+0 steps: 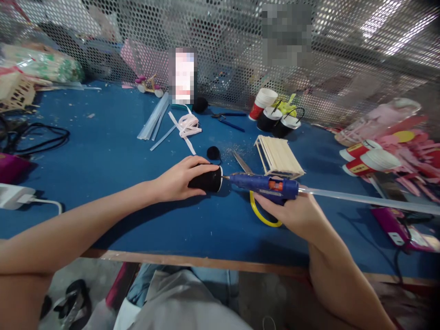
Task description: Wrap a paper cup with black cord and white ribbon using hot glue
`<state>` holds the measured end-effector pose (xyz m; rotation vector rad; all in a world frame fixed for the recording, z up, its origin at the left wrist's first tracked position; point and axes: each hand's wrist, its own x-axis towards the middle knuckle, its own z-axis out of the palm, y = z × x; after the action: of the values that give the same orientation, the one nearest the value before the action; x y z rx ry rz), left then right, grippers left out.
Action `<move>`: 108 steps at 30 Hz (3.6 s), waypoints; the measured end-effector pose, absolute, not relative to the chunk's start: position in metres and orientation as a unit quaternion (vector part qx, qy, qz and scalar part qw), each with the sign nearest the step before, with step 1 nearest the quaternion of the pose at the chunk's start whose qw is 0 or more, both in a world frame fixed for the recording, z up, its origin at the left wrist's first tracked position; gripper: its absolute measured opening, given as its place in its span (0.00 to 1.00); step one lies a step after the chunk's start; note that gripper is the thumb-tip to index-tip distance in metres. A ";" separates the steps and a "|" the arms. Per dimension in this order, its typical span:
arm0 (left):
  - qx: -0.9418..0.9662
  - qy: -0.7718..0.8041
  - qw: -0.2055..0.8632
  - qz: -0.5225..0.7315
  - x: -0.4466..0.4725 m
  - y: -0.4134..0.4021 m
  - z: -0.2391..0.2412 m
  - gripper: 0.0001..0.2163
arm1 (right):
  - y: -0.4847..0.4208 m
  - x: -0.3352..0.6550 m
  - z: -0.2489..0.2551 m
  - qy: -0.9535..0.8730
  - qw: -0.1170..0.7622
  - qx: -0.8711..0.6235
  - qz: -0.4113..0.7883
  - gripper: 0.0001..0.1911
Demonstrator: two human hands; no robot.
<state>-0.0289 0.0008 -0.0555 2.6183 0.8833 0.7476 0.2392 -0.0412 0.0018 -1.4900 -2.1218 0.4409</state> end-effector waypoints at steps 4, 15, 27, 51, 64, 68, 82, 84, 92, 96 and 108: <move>0.903 0.310 0.148 0.257 -0.029 0.002 -0.055 0.27 | -0.045 0.240 0.003 -0.776 0.260 -0.544 0.183 0.08; 0.900 0.316 0.154 0.258 -0.028 0.001 -0.053 0.27 | -0.048 0.245 0.002 -0.793 0.226 -0.540 0.172 0.05; 0.901 0.316 0.152 0.257 -0.028 0.001 -0.055 0.28 | -0.051 0.245 0.004 -0.812 0.213 -0.524 0.142 0.07; 0.912 0.291 0.117 0.263 -0.028 -0.002 -0.057 0.25 | -0.052 0.242 0.004 -0.822 0.261 -0.497 0.091 0.10; 0.916 0.285 0.107 0.260 -0.027 -0.001 -0.056 0.25 | -0.052 0.243 0.005 -0.830 0.235 -0.502 0.065 0.10; 0.918 0.280 0.105 0.262 -0.027 -0.002 -0.055 0.23 | -0.052 0.242 0.007 -0.833 0.239 -0.493 0.079 0.10; 0.932 0.246 0.076 0.254 -0.026 -0.004 -0.053 0.22 | -0.048 0.243 0.003 -0.809 0.255 -0.524 0.078 0.09; 0.936 0.240 0.067 0.250 -0.025 -0.006 -0.052 0.22 | -0.047 0.243 0.003 -0.800 0.258 -0.532 0.100 0.09; 0.940 0.233 0.051 0.243 -0.025 -0.007 -0.050 0.20 | -0.044 0.251 0.005 -0.852 0.199 -0.483 0.023 0.15; 0.940 0.229 0.050 0.248 -0.025 -0.007 -0.051 0.20 | -0.043 0.262 0.005 -0.879 0.166 -0.447 -0.009 0.16; 0.946 0.221 0.017 0.235 -0.023 -0.009 -0.050 0.18 | -0.037 0.246 -0.006 -0.806 0.253 -0.533 0.051 0.12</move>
<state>-0.0229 -0.0095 -0.0495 2.9423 0.6864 0.7304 0.2456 -0.0366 -0.0057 -1.4481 -2.1914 0.1373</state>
